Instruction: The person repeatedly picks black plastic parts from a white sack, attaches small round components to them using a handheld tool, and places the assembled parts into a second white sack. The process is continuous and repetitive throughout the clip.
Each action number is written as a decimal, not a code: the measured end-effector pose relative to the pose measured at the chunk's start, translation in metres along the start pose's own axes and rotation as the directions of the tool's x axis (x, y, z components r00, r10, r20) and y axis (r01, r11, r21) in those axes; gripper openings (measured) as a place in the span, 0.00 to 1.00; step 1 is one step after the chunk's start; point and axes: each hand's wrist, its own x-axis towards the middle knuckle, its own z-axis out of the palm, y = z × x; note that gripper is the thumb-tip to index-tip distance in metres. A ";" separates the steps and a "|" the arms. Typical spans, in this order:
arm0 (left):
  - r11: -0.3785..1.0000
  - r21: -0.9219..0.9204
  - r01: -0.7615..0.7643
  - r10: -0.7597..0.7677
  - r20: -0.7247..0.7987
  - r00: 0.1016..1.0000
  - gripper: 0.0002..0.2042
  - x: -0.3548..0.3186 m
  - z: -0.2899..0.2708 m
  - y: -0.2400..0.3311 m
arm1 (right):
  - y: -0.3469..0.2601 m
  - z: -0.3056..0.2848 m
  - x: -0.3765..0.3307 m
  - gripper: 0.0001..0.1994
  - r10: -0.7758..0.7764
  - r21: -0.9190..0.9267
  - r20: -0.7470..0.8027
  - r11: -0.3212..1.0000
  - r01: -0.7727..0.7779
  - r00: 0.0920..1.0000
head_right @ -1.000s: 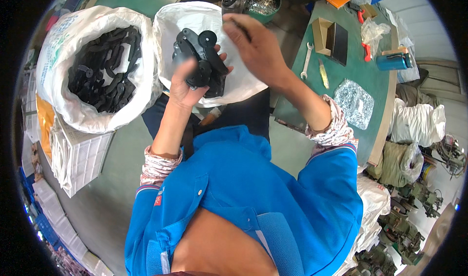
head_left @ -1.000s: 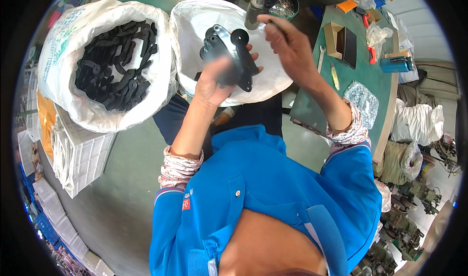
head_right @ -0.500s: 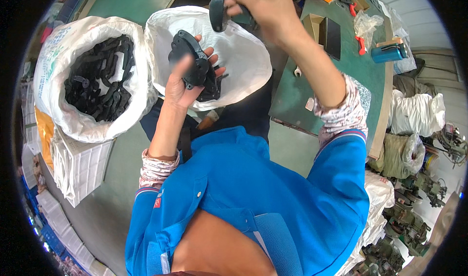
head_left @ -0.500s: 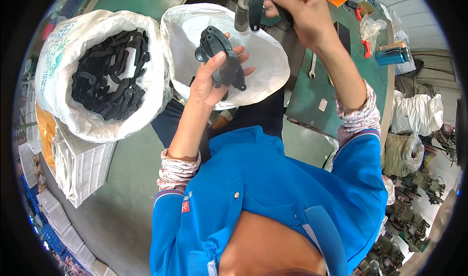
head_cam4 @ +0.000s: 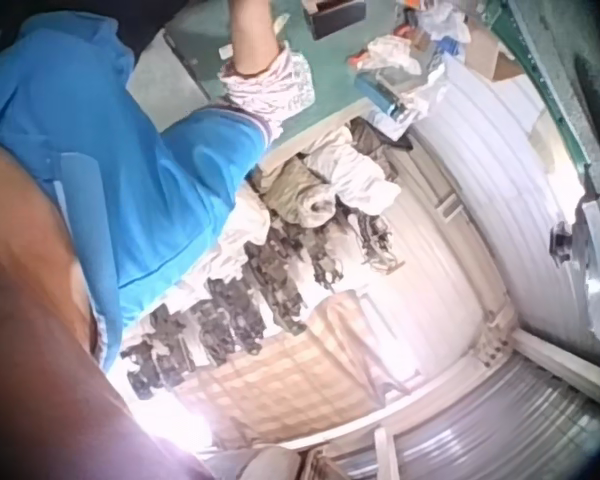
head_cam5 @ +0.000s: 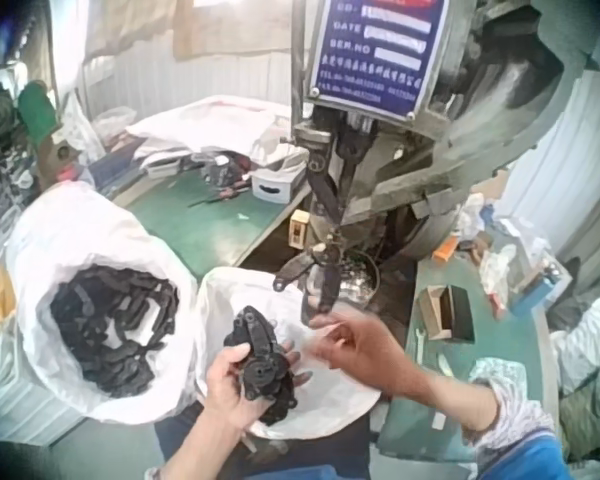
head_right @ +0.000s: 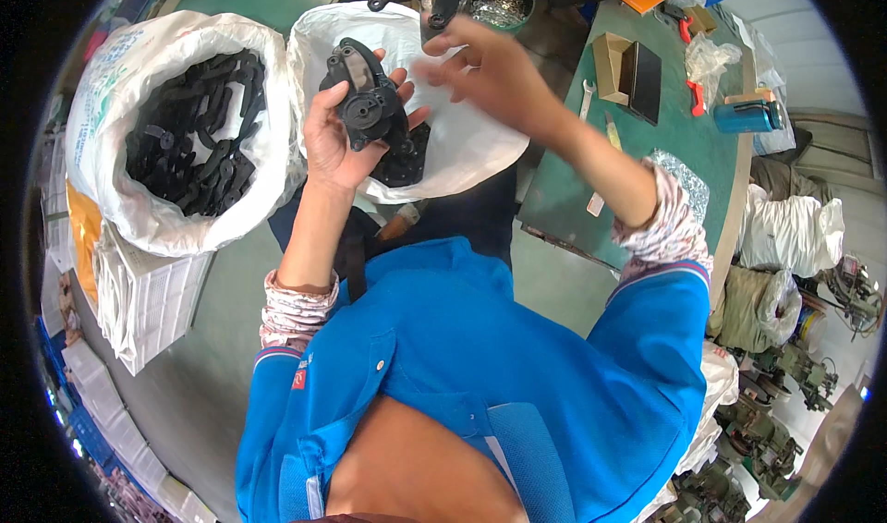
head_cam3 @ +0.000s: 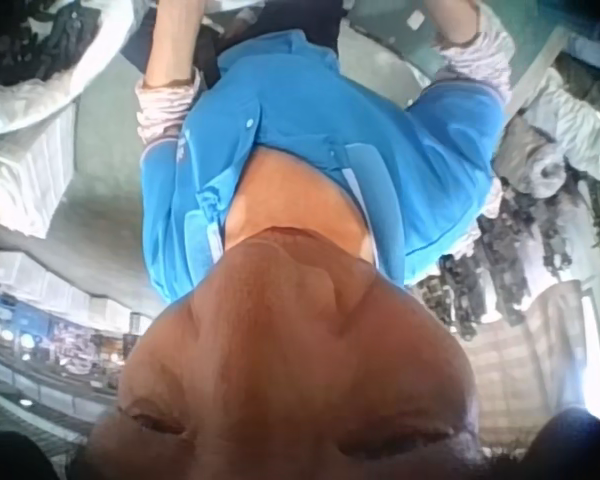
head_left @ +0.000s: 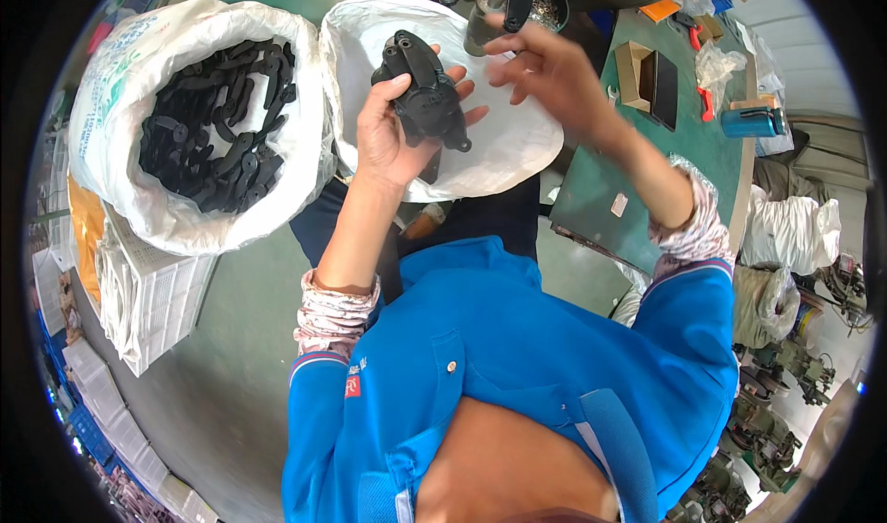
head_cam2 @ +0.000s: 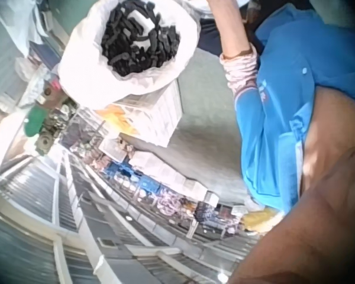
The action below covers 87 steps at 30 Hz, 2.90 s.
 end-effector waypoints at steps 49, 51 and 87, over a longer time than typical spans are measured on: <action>0.985 -0.083 0.151 -0.155 -0.042 0.987 0.17 0.004 0.006 -0.017 | -0.022 -0.004 -0.018 0.21 -0.712 -0.457 0.034 0.613 0.644 0.702; 0.987 -0.128 0.097 -0.100 -0.015 0.995 0.17 0.006 0.010 -0.013 | -0.027 -0.011 -0.012 0.17 -0.577 -0.426 -0.110 0.763 0.486 0.809; 0.966 0.214 0.147 -0.136 -0.068 0.988 0.19 0.012 0.013 -0.001 | -0.009 -0.005 -0.007 0.21 -0.763 -0.618 0.220 0.373 0.693 0.607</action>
